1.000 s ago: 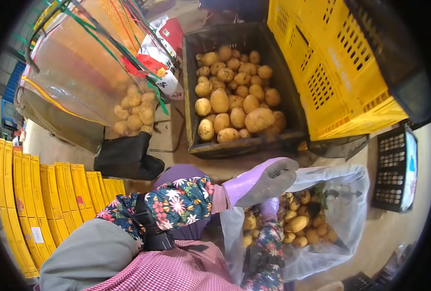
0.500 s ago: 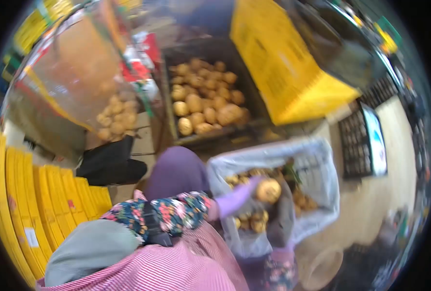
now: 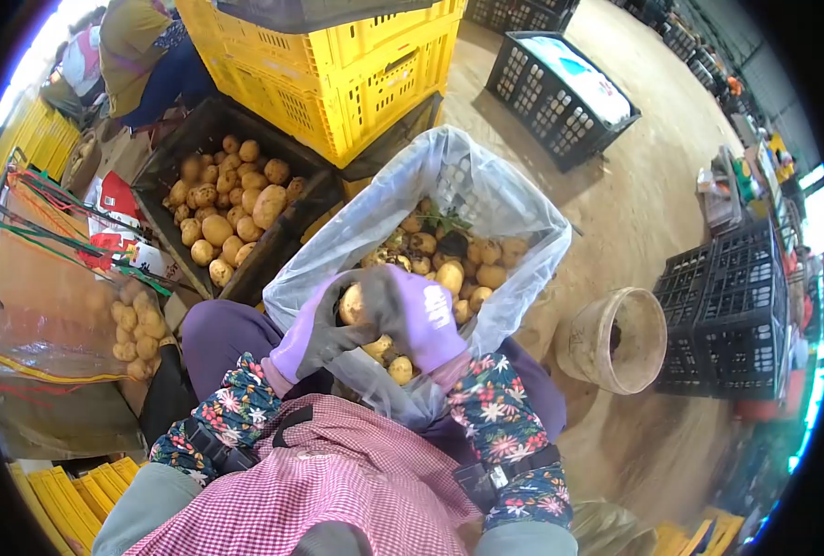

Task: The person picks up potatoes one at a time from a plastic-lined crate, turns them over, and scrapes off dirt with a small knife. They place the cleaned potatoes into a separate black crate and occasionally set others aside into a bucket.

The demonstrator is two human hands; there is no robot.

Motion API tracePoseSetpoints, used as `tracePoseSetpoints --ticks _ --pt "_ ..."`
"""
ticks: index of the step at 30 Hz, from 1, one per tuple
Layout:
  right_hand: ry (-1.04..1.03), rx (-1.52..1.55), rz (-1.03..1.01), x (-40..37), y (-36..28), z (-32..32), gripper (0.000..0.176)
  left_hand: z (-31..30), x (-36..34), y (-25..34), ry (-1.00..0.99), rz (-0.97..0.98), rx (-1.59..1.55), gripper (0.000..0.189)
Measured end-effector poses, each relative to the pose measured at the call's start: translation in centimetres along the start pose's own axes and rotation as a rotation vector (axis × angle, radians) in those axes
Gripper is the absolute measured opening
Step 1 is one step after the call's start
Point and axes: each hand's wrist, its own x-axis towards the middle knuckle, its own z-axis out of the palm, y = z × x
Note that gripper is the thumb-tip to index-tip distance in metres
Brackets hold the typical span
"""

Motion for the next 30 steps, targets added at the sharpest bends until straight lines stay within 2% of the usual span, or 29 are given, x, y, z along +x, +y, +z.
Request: tracePoseSetpoints --ticks 1,3,4,5,7,8,9,11,13,15,16,17,19,20,21,23,25,27,28,29,30 --pt "0.052 0.252 0.209 0.4 1.0 0.9 0.026 0.3 -0.1 0.5 0.002 0.001 0.001 0.078" --pt "-0.035 0.922 0.799 1.4 -0.1 -0.1 0.032 0.5 -0.4 1.6 -0.06 0.117 -0.219 0.078" --pt "-0.063 1.002 0.767 1.5 -0.6 -0.3 0.044 0.2 -0.3 1.7 -0.058 0.191 -0.144 0.077" --pt "-0.067 1.0 0.762 1.3 -0.7 0.1 0.044 -0.2 -0.4 1.7 -0.054 0.197 -0.145 0.077" --pt "-0.154 0.677 0.425 0.8 -0.4 1.6 0.043 -0.8 -0.6 1.1 0.015 0.217 0.154 0.078" --pt "-0.169 0.648 0.379 0.8 0.0 2.1 0.038 -0.4 -0.6 0.5 0.031 0.199 -0.026 0.082" --pt "-0.175 0.654 0.383 0.5 0.3 2.2 0.038 -0.4 -0.8 0.3 0.035 0.191 -0.024 0.082" --pt "-0.198 1.048 0.597 0.4 0.7 1.9 0.036 -0.5 -0.6 0.8 0.04 0.285 -0.053 0.088" --pt "-0.16 1.1 0.672 0.6 0.3 2.2 0.034 -0.2 -0.6 2.1 0.041 0.253 -0.125 0.095" --pt "-0.092 1.217 0.819 1.2 -0.1 2.7 0.033 -0.8 -0.5 2.4 0.095 0.325 0.25 0.1" --pt "-0.086 0.953 0.462 1.2 0.9 2.9 0.036 -1.2 -0.3 1.8 0.107 0.34 0.407 0.106" --pt "-0.089 0.957 0.466 1.4 -0.4 2.3 0.036 -1.8 -0.2 0.8 0.108 0.334 0.408 0.106" --pt "-0.262 0.313 0.228 1.8 -3.5 0.0 0.033 -2.4 0.0 -0.9 0.003 0.435 0.575 0.103" --pt "-0.281 0.251 0.271 1.5 -2.2 0.6 0.031 -2.1 -0.3 -0.7 0.018 0.362 0.49 0.099" --pt "-0.27 0.254 0.285 1.2 -1.4 1.2 0.031 -2.0 -0.4 -0.8 0.0 0.358 0.492 0.099" --pt "-0.139 0.846 0.528 0.7 0.1 2.0 0.032 -1.9 -0.3 -1.0 -0.001 0.593 0.581 0.098" --pt "-0.065 0.953 0.508 0.4 0.7 2.7 0.033 -1.8 0.2 -0.3 0.005 0.628 0.542 0.096" --pt "-0.202 1.168 0.787 0.5 0.2 1.8 0.031 -1.2 -0.2 1.9 0.13 0.433 0.36 0.089" --pt "-0.162 1.217 0.814 0.5 0.5 2.2 0.03 -1.5 0.1 1.5 0.131 0.346 0.266 0.07" --pt "-0.111 1.239 0.841 1.3 -0.7 1.0 0.026 -1.6 -0.1 1.6 0.14 0.349 0.275 0.07" --pt "0.002 0.989 0.603 1.3 0.6 1.8 0.026 -1.9 -0.5 1.7 0.1 0.154 -0.205 0.062"
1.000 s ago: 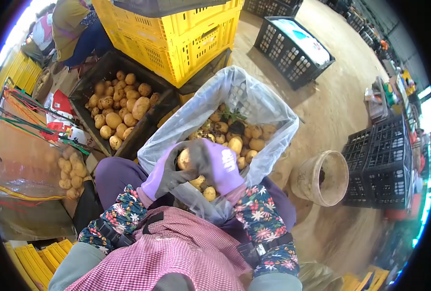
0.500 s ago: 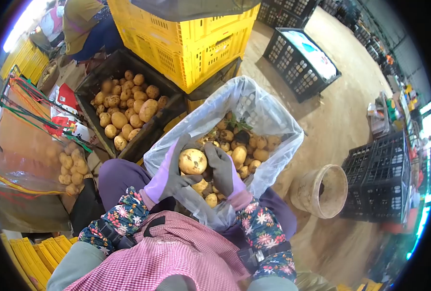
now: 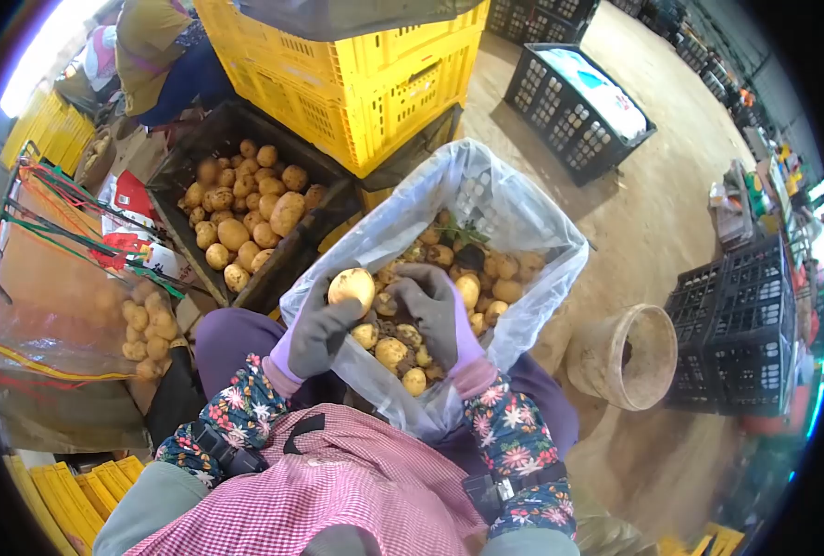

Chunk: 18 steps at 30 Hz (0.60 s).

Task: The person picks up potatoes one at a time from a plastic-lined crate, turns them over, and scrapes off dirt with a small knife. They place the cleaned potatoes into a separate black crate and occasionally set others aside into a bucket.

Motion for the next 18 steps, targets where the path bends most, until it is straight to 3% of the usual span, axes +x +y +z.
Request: tracePoseSetpoints --ticks 1,2,3,5,7,8,9,12,14,18 --pt "0.051 -0.224 -0.274 0.9 1.2 -0.7 0.026 -0.3 -0.2 0.3 0.018 -0.22 -0.468 0.057" --pt "0.046 -0.754 -0.426 0.9 0.0 -1.6 0.024 -0.2 0.1 1.0 0.087 -0.307 -0.433 0.061" --pt "0.049 -0.71 -0.495 1.1 -0.4 -1.4 0.022 -0.7 0.1 0.8 0.096 -0.302 -0.423 0.061" --pt "-0.054 -0.257 0.008 0.0 -2.8 -0.5 0.029 -1.1 0.4 0.1 -0.267 -0.419 -0.919 0.06" --pt "-0.147 -0.31 -0.095 -0.3 -2.1 0.2 0.034 0.1 0.2 0.0 -0.317 -0.367 -0.866 0.062" --pt "-0.243 -0.364 -0.201 -0.4 -1.9 0.5 0.039 1.3 0.1 0.5 -0.17 -0.392 -0.777 0.063" --pt "-0.337 -0.395 -0.108 -1.0 -2.7 0.6 0.05 2.1 0.1 0.7 -0.026 -0.413 -0.682 0.064" --pt "-0.313 -0.341 -0.133 -1.2 -2.3 0.4 0.052 2.6 0.4 0.4 -0.004 -0.407 -0.565 0.062" --pt "-0.061 -1.105 -0.748 -0.2 -1.0 -0.4 0.049 2.5 0.6 0.8 -0.034 -0.409 -0.484 0.061" --pt "-0.09 -0.887 -0.742 -0.5 -1.5 0.2 0.04 2.6 0.2 -0.2 -0.036 -0.434 -0.612 0.059"
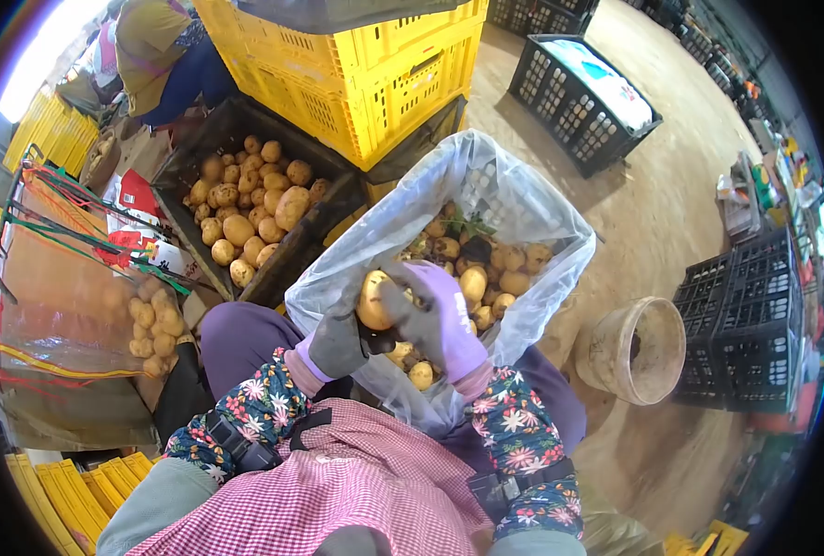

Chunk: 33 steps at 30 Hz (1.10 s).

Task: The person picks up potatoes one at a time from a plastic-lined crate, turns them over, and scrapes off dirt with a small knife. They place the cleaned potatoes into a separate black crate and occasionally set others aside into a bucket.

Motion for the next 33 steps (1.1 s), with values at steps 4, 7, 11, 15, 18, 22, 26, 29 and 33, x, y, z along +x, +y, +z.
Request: tracePoseSetpoints --ticks 4,7,11,15,18,22,26,29,33 --pt "-0.01 0.619 0.752 -1.1 1.5 0.2 0.028 -1.6 0.6 0.0 0.074 0.111 0.106 0.05" --pt "0.092 0.576 0.775 -2.1 5.9 1.8 0.03 -5.4 1.2 5.4 0.245 0.268 -0.063 0.047" --pt "-0.352 0.253 0.911 -2.5 11.3 4.8 0.034 -7.9 -0.2 12.6 0.392 0.403 -0.313 0.042" --pt "-0.674 -0.332 0.527 -4.5 15.9 12.7 0.039 -11.2 -0.5 15.7 0.408 0.407 -0.248 0.044" --pt "-0.609 -0.602 0.17 -6.3 16.9 18.1 0.048 -18.7 0.2 16.7 0.429 0.588 0.564 0.046" --pt "-0.668 -0.848 0.179 -6.7 18.5 22.3 0.034 -22.7 0.1 19.3 0.827 0.308 -0.149 0.055" --pt "-0.757 -0.834 0.206 -5.7 18.8 22.4 0.028 -22.0 -0.2 18.7 0.811 0.334 -0.042 0.055" --pt "-0.666 -0.788 0.34 -6.7 20.3 21.6 0.025 -17.9 -0.5 18.9 0.622 0.372 0.055 0.046" --pt "-0.503 0.901 0.635 -9.0 22.1 16.2 0.042 -11.7 -1.5 17.8 0.399 0.42 0.231 0.046"
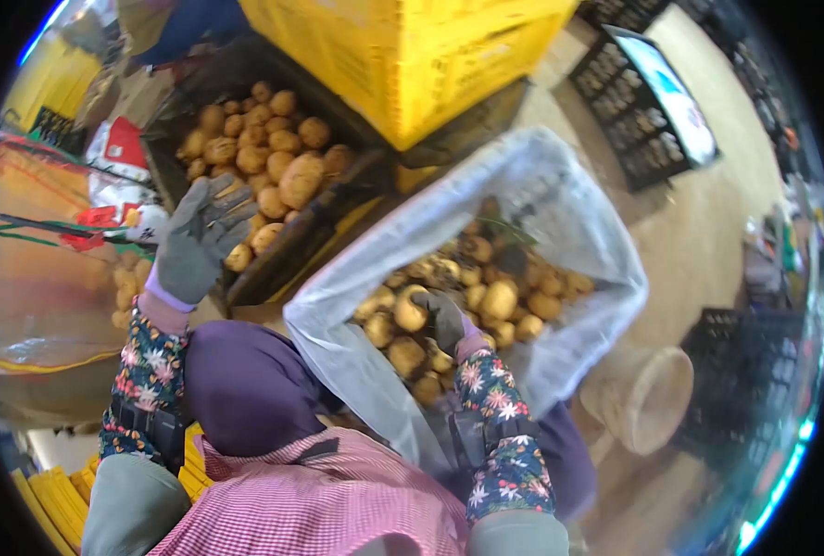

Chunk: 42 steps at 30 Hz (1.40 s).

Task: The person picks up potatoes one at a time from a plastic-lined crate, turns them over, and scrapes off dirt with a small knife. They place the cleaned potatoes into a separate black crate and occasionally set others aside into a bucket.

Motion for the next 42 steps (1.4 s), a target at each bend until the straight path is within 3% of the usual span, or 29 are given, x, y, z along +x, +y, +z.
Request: tracePoseSetpoints --ticks 2,4,6,8,10,12,13,14,15,16,17,18,19,20,22,24,25,26,27,28,30,31,32,35,37,39,40,42 --pt "0.193 0.809 0.383 -3.0 -10.8 1.9 0.042 3.1 -1.9 -1.0 -0.054 0.01 0.051 0.052" --pt "0.068 0.906 0.234 -5.0 -17.1 3.2 0.046 6.4 -4.9 -2.5 -0.266 0.08 0.163 0.051" --pt "0.002 0.884 0.128 -6.9 -19.8 4.0 0.053 7.6 -6.2 -6.0 -0.437 0.017 0.226 0.057" --pt "0.07 0.801 -0.031 -9.1 -22.7 5.6 0.053 10.0 -8.8 -9.9 -0.417 0.221 0.77 0.068" --pt "0.083 0.794 -0.013 -11.8 -25.2 7.2 0.055 11.0 -10.2 -13.7 -0.447 0.419 0.86 0.077" --pt "0.2 0.634 -0.084 -13.5 -25.2 8.3 0.056 13.1 -12.0 -13.1 -0.454 0.384 0.822 0.074" --pt "0.358 0.375 -0.116 -13.4 -23.4 8.0 0.055 14.2 -12.7 -11.9 -0.437 0.1 0.563 0.073" --pt "0.355 0.378 -0.122 -13.6 -23.2 8.6 0.055 14.8 -13.1 -11.3 -0.409 -0.174 0.302 0.073" --pt "0.539 -0.104 -0.209 -13.4 -23.2 9.5 0.054 13.3 -12.1 -13.2 -0.553 -0.006 0.055 0.071" --pt "0.706 -0.588 -0.291 -13.2 -23.3 10.0 0.053 12.2 -11.6 -14.8 -0.549 0.001 0.07 0.071" --pt "0.682 -0.667 -0.358 -13.3 -23.9 10.2 0.048 12.8 -11.8 -13.7 -0.552 0.194 0.263 0.066" --pt "0.623 -0.179 -0.275 -12.6 -24.2 10.7 0.042 13.2 -11.9 -13.0 -0.549 0.381 0.46 0.061" --pt "0.608 -0.062 -0.308 -12.4 -24.3 10.3 0.037 12.4 -9.8 -15.2 -0.467 -0.202 -0.266 0.054" --pt "0.596 0.05 -0.34 -12.3 -24.6 9.6 0.032 12.3 -9.4 -14.6 -0.461 -0.199 -0.249 0.054" --pt "0.62 0.125 -0.243 -12.1 -25.5 9.0 0.031 12.6 -9.2 -13.7 -0.43 -0.391 -0.395 0.05" --pt "0.6 -0.031 -0.196 -11.4 -24.7 8.3 0.036 12.9 -9.3 -13.8 -0.392 -0.422 -0.365 0.05" --pt "0.558 -0.186 -0.318 -11.2 -23.5 8.7 0.045 12.9 -9.4 -14.1 -0.437 -0.329 -0.258 0.051" --pt "0.454 -0.542 -0.297 -12.2 -25.8 8.9 0.059 12.9 -9.5 -14.4 -0.481 -0.234 -0.155 0.052" --pt "0.498 -0.777 -0.348 -12.2 -25.3 9.3 0.065 13.2 -9.0 -16.2 -0.46 0.179 0.225 0.055" --pt "0.535 -1.01 -0.394 -12.1 -24.6 9.7 0.072 12.7 -8.7 -16.5 -0.466 0.165 0.231 0.055" --pt "0.556 -0.985 -0.415 -12.0 -24.7 9.9 0.072 12.7 -8.5 -15.5 -0.442 -0.463 -0.413 0.057" --pt "0.488 -0.75 -0.352 -12.3 -25.4 9.8 0.068 13.5 -8.6 -15.9 -0.268 -0.463 -0.4 0.058" --pt "0.414 -0.519 -0.291 -12.3 -26.1 9.9 0.065 13.4 -8.7 -15.8 -0.267 -0.461 -0.401 0.058" --pt "0.441 -0.655 -0.353 -12.1 -25.3 9.9 0.052 13.0 -9.1 -15.1 -0.282 -0.422 -0.357 0.055" --pt "0.441 -0.758 -0.364 -12.3 -25.1 10.0 0.047 13.2 -9.4 -14.5 -0.271 -0.567 -0.488 0.053" --pt "0.411 -0.445 -0.21 -12.6 -25.1 10.2 0.036 12.1 -9.0 -15.7 -0.256 -0.473 -0.367 0.052" --pt "0.413 -0.445 -0.208 -12.7 -24.9 10.1 0.036 11.7 -8.9 -16.2 -0.239 -0.378 -0.248 0.051" --pt "0.41 -0.302 0.003 -12.5 -24.8 9.8 0.028 11.7 -9.0 -15.7 -0.246 -0.441 -0.327 0.052"
